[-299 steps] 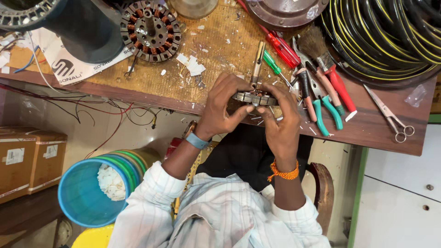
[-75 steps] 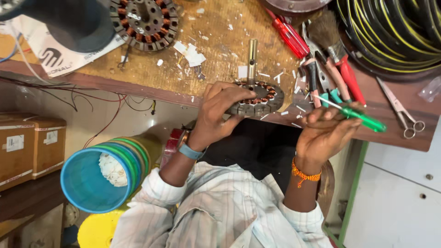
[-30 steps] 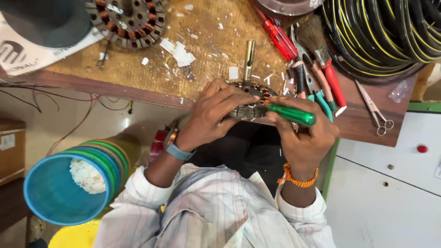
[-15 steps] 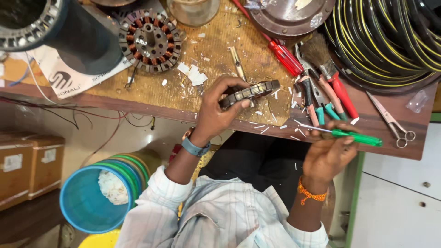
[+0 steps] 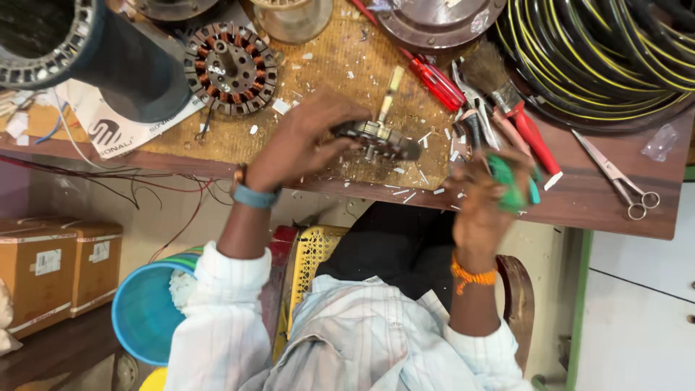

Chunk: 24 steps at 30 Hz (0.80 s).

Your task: The person inserts small white insulating pieces into the slots of a motor stator, using a green screwdriver to push them in and scissors to trim excess material. The person repeats this process for multiple slots on the stator.

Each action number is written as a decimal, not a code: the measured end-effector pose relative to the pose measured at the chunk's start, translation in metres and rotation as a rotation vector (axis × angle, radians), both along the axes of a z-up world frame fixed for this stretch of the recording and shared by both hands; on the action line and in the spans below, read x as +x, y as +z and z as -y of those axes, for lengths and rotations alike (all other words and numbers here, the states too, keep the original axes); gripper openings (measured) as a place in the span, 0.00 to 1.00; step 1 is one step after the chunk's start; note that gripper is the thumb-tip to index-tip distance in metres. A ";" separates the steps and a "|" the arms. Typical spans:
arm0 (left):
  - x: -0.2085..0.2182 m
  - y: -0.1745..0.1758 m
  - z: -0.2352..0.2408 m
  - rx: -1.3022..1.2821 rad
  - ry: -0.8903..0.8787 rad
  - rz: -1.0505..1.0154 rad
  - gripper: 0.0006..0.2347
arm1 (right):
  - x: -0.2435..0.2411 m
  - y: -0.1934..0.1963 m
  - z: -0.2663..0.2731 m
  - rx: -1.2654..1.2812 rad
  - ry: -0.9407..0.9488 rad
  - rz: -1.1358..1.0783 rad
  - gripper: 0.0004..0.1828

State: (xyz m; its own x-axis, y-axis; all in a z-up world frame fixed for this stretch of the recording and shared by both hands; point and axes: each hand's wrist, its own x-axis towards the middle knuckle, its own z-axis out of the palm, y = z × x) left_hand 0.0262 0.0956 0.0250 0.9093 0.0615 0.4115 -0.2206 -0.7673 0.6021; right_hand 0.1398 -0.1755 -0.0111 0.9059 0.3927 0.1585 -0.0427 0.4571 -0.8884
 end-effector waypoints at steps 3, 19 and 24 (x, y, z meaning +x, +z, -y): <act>0.006 0.013 -0.008 0.139 0.016 0.039 0.19 | -0.007 0.008 -0.029 -0.078 0.177 0.045 0.32; -0.005 -0.010 0.099 -0.487 0.372 0.039 0.26 | -0.046 0.041 0.002 -0.185 0.136 -0.038 0.33; 0.006 -0.003 0.069 -0.183 0.173 -0.053 0.22 | -0.033 0.011 0.027 -0.398 0.234 0.067 0.26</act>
State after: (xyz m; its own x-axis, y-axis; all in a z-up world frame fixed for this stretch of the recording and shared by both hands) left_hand 0.0324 0.0269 0.0224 0.8988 0.2870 0.3315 -0.0604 -0.6678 0.7419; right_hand 0.1066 -0.2023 0.0003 0.7788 0.6272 0.0096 -0.0402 0.0652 -0.9971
